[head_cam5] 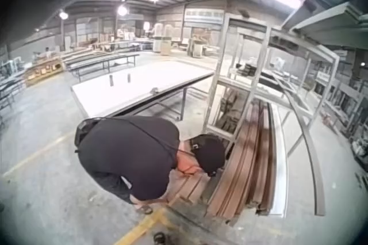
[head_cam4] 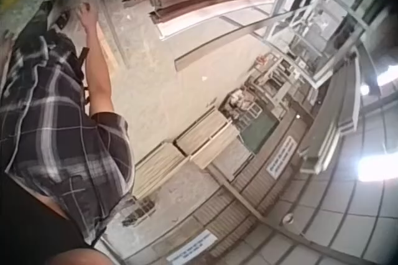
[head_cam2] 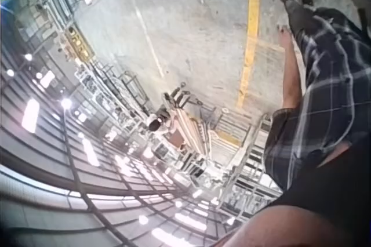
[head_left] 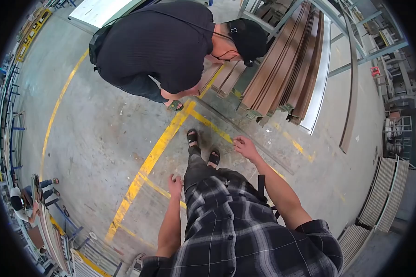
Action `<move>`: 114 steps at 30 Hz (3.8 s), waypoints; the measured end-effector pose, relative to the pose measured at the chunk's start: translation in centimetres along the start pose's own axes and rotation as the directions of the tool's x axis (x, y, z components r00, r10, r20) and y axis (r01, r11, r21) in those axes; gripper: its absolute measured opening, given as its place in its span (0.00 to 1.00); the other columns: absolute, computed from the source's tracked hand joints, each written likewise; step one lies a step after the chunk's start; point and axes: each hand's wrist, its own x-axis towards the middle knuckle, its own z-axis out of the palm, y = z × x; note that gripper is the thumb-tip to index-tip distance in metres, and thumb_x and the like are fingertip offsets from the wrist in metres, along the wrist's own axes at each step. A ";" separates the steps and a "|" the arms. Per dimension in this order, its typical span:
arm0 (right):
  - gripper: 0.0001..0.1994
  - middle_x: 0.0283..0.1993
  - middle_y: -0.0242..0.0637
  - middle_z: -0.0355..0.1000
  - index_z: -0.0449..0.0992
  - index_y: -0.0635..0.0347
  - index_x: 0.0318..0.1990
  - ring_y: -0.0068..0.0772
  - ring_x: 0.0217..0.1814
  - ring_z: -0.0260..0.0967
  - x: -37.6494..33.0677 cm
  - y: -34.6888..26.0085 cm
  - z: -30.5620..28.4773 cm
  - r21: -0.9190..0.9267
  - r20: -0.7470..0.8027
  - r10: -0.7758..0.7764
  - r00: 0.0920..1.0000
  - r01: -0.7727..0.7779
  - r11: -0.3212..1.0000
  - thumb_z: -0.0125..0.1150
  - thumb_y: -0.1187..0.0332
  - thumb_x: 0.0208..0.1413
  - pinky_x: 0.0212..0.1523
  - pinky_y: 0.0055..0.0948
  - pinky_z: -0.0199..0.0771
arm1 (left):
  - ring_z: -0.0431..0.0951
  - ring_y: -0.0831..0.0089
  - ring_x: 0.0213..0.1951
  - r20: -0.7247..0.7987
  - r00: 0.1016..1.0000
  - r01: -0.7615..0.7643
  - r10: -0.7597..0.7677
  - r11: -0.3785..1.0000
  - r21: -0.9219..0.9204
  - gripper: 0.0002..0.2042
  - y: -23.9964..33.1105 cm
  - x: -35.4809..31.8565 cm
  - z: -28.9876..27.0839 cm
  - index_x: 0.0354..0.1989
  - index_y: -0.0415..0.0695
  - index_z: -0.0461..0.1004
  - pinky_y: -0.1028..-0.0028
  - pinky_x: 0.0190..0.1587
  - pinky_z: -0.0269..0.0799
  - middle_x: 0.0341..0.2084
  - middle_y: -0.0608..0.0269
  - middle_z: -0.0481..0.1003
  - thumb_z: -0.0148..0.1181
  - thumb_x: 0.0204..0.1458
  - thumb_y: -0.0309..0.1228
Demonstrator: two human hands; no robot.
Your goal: Moving a long wooden board to a work table and sanding its edges with a sanding sponge.
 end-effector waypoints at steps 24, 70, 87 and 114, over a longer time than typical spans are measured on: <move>0.12 0.33 0.33 0.73 0.72 0.64 0.43 0.22 0.35 0.70 0.9 0.7 -2.5 0.032 -0.284 0.154 0.946 -0.152 0.988 0.59 0.71 0.52 0.37 0.22 0.71 | 0.71 0.76 0.23 0.166 0.981 0.057 -0.098 0.971 0.234 0.27 16.9 13.9 6.2 0.59 0.39 0.55 0.78 0.23 0.65 0.29 0.57 0.72 0.54 0.49 0.28; 0.14 0.28 0.33 0.73 0.73 0.61 0.41 0.23 0.27 0.71 1.8 6.5 -5.7 0.173 -0.260 0.340 0.904 -0.303 0.937 0.61 0.63 0.48 0.26 0.23 0.69 | 0.74 0.74 0.25 0.152 0.987 0.016 -0.057 0.966 0.256 0.27 15.6 10.2 8.6 0.60 0.40 0.53 0.77 0.24 0.68 0.32 0.56 0.73 0.53 0.50 0.29; 0.12 0.28 0.33 0.73 0.73 0.61 0.39 0.22 0.26 0.71 1.6 9.1 -4.0 0.113 -0.343 0.243 0.907 -0.217 0.970 0.59 0.63 0.51 0.25 0.23 0.69 | 0.72 0.75 0.24 0.179 0.982 0.010 -0.057 0.968 0.251 0.26 18.4 9.5 10.1 0.58 0.43 0.54 0.78 0.23 0.66 0.29 0.60 0.72 0.54 0.51 0.28; 0.13 0.28 0.33 0.72 0.74 0.62 0.39 0.22 0.26 0.71 0.6 7.3 -4.7 0.161 -0.298 0.324 0.898 -0.287 0.944 0.60 0.62 0.51 0.24 0.23 0.68 | 0.75 0.72 0.26 0.189 0.980 0.008 -0.063 0.960 0.279 0.27 15.1 10.2 9.1 0.59 0.41 0.55 0.76 0.23 0.68 0.33 0.57 0.74 0.54 0.50 0.30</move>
